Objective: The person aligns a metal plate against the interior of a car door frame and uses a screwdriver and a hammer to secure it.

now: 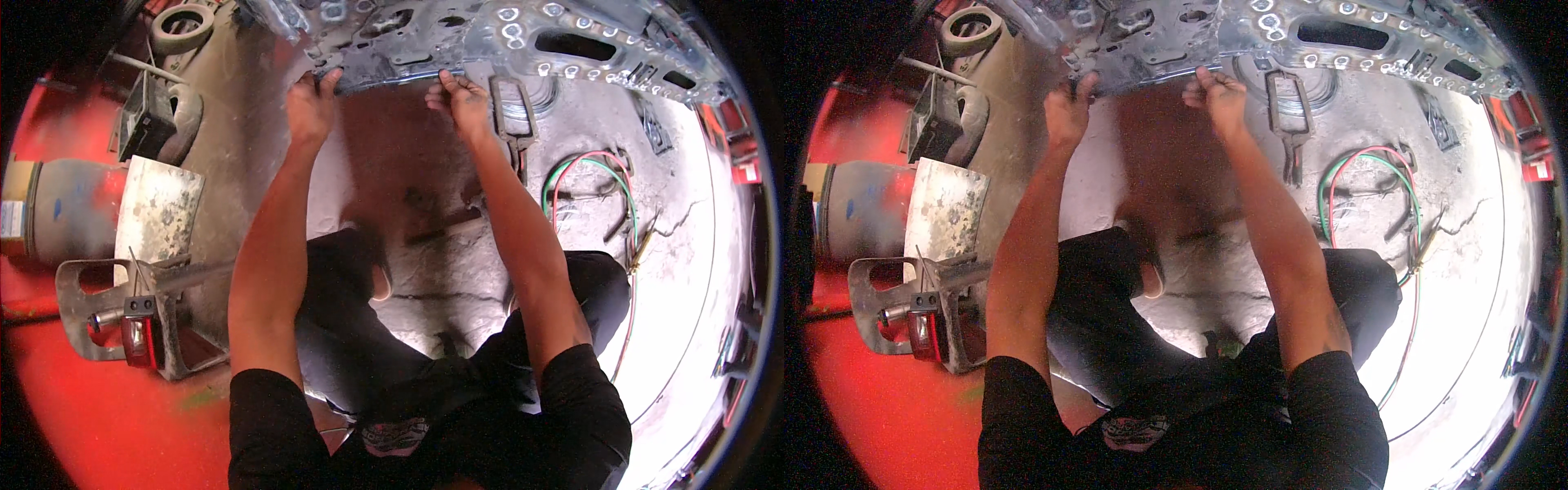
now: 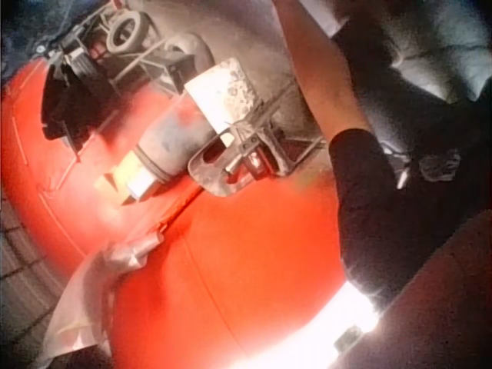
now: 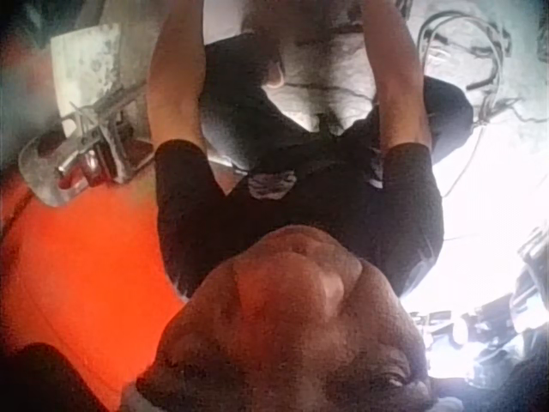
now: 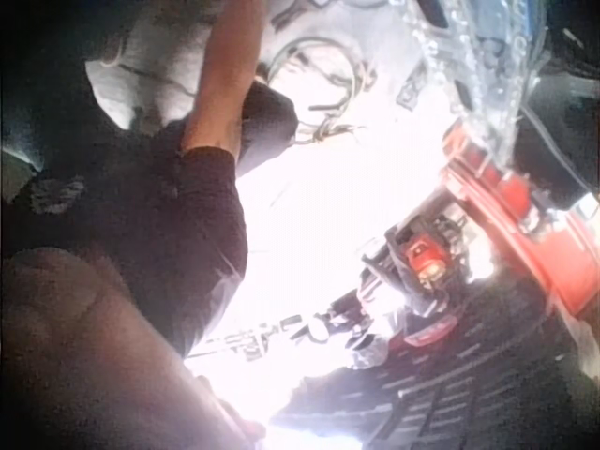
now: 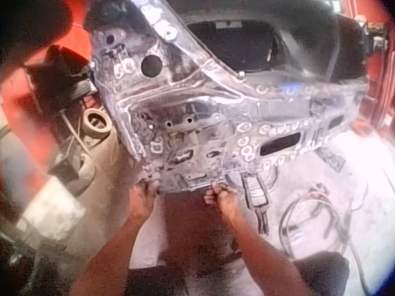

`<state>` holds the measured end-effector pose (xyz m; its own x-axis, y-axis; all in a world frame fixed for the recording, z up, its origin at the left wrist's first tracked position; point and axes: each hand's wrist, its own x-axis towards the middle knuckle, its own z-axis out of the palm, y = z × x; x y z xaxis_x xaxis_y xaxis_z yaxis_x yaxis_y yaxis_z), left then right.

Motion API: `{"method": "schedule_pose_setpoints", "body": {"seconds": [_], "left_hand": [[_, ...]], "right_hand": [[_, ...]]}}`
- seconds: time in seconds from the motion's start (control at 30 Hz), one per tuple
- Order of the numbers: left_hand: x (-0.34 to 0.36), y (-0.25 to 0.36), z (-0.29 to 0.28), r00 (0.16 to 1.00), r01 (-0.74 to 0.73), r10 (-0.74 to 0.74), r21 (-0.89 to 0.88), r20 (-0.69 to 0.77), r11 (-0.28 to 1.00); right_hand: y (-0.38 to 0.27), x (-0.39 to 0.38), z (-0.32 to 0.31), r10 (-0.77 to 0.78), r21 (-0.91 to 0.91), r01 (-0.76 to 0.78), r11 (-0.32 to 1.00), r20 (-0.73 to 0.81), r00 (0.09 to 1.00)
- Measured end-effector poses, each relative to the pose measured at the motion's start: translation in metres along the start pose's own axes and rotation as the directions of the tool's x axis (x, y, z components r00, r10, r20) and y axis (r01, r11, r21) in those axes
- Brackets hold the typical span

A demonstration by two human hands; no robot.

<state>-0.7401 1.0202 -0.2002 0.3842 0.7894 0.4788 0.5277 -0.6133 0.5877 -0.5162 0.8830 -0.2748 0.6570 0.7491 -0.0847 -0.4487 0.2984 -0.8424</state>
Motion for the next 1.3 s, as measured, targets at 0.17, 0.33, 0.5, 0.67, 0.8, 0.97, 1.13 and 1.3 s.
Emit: {"method": "schedule_pose_setpoints", "body": {"seconds": [0.17,0.33,0.5,0.67,0.8,0.97,1.13,1.3], "left_hand": [[0.006,-0.002,-0.001,0.997,0.026,-0.026,0.004,-0.073,1.000],[0.013,-0.011,0.004,0.996,0.042,-0.044,-0.036,-0.074,0.998],[0.015,-0.011,0.007,0.995,0.035,-0.035,-0.010,-0.089,0.999],[0.014,-0.008,0.004,0.995,0.057,-0.058,-0.016,-0.075,0.998],[0.013,-0.008,0.004,0.997,0.047,-0.046,0.020,-0.059,0.999],[0.011,0.000,0.005,0.980,-0.097,0.118,0.134,-0.159,0.986],[0.007,0.008,0.014,0.978,-0.004,0.019,0.076,-0.208,0.997],[0.009,0.005,0.024,0.969,0.003,-0.010,-0.028,-0.247,1.000]], "right_hand": [[-0.010,0.000,0.012,-0.097,0.013,0.096,0.995,0.035,0.995],[-0.014,0.002,0.017,-0.098,-0.016,0.099,0.995,0.025,0.995],[-0.012,0.003,0.016,-0.075,-0.009,0.075,0.997,0.007,0.997],[-0.010,0.006,0.013,-0.039,0.037,0.037,0.999,0.038,0.999],[-0.008,0.008,0.009,-0.018,0.036,0.016,0.999,0.047,0.999],[-0.011,0.011,0.010,0.027,0.001,-0.027,1.000,0.022,0.999],[-0.019,0.015,0.003,0.102,-0.149,-0.101,0.984,0.003,0.995],[-0.026,0.022,-0.007,0.030,-0.391,-0.045,0.919,-0.044,0.999]]}}
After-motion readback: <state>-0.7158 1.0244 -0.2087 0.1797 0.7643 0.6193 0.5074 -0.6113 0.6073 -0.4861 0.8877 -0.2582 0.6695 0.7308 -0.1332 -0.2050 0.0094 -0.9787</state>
